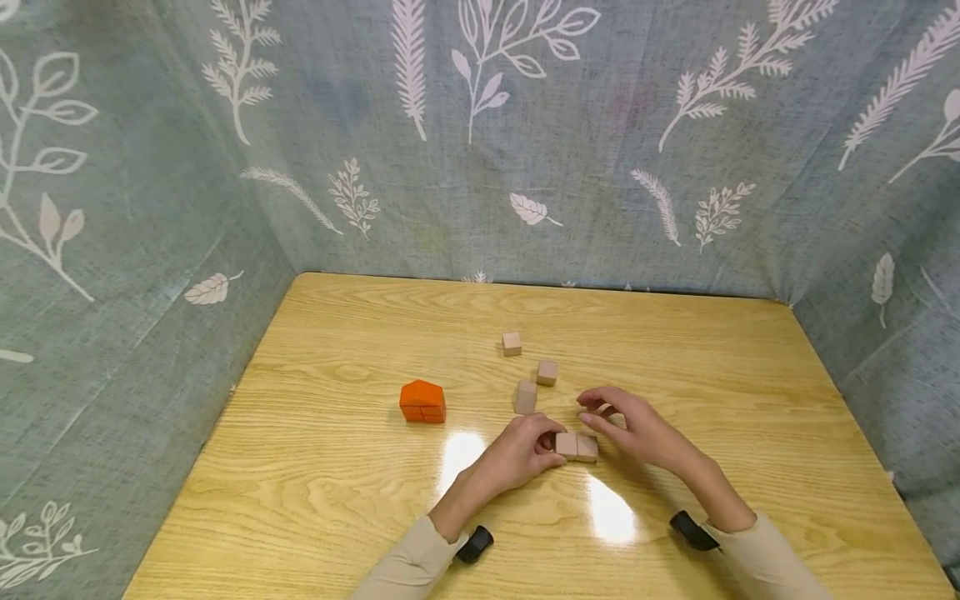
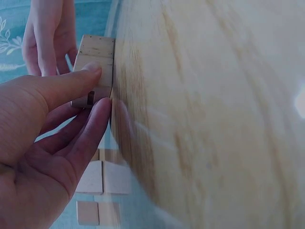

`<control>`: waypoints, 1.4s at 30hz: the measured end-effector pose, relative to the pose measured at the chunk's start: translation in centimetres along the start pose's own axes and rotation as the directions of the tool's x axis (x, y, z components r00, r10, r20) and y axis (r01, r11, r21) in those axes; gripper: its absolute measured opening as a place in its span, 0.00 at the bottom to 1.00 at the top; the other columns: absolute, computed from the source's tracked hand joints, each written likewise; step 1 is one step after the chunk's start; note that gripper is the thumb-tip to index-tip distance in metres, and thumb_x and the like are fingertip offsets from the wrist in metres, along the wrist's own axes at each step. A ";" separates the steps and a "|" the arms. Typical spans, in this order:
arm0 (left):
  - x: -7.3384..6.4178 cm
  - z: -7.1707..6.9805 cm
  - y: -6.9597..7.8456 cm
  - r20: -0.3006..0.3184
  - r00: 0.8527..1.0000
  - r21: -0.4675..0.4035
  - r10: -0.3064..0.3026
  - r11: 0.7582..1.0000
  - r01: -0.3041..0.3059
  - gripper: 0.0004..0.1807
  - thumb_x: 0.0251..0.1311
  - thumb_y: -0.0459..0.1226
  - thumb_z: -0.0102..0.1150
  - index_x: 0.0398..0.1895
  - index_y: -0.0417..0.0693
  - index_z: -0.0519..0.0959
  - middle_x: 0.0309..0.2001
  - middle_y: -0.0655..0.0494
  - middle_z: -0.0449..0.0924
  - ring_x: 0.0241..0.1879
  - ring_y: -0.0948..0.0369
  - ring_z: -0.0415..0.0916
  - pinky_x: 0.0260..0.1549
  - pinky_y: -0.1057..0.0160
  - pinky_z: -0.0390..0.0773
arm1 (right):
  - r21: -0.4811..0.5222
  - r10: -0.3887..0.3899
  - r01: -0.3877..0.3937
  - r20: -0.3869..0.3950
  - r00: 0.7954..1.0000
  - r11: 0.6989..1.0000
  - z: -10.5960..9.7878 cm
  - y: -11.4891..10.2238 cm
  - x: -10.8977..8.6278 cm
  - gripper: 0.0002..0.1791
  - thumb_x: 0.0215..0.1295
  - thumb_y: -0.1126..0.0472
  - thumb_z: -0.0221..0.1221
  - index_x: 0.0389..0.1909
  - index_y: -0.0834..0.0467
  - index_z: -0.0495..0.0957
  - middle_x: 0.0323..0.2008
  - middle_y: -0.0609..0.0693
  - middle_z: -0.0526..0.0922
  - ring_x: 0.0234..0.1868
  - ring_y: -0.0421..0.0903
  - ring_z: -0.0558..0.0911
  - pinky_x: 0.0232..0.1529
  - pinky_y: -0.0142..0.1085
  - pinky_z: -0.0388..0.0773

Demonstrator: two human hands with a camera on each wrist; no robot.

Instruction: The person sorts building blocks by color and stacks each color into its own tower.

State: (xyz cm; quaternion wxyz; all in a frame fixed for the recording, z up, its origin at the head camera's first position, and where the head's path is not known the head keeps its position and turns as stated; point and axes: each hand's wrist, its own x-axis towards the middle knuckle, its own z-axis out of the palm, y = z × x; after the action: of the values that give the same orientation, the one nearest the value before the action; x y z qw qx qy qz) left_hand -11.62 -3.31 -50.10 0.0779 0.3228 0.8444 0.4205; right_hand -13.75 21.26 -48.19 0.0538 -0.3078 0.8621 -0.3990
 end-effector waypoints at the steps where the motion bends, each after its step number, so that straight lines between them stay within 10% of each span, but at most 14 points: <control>1: 0.0 0.0 0.0 0.000 1.000 -0.002 0.001 1.000 -0.001 0.17 0.60 0.33 0.74 0.50 0.36 0.84 0.36 0.53 0.81 0.33 0.66 0.76 0.33 0.76 0.76 | -0.006 -0.008 0.008 -0.017 1.000 1.000 0.0 0.1 0.3 0.16 0.76 0.63 0.60 0.58 0.67 0.78 0.53 0.58 0.83 0.50 0.51 0.84 0.50 0.42 0.84; 26: 0.1 -0.1 0.1 -0.008 1.000 0.014 0.017 1.000 -0.016 0.16 0.59 0.34 0.75 0.48 0.36 0.85 0.34 0.54 0.81 0.32 0.66 0.76 0.32 0.77 0.75 | -0.108 -0.044 0.043 -0.011 0.999 0.993 0.7 1.3 6.8 0.24 0.71 0.69 0.63 0.65 0.70 0.72 0.56 0.64 0.77 0.54 0.60 0.81 0.50 0.52 0.83; 42: 0.1 0.1 0.1 -0.010 1.000 0.025 0.004 1.000 -0.004 0.16 0.58 0.34 0.75 0.48 0.37 0.85 0.34 0.54 0.81 0.32 0.66 0.75 0.32 0.77 0.74 | -0.128 -0.018 0.016 -0.011 1.000 0.992 1.2 1.4 7.6 0.19 0.69 0.69 0.65 0.58 0.71 0.76 0.52 0.64 0.81 0.49 0.58 0.84 0.49 0.48 0.84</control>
State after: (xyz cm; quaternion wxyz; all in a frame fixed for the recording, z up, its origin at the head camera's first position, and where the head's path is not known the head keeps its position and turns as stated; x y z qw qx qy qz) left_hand -11.64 -3.13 -50.05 0.0689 0.3234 0.8492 0.4117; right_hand -20.13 16.83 -48.81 0.0252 -0.3154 0.8836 -0.3452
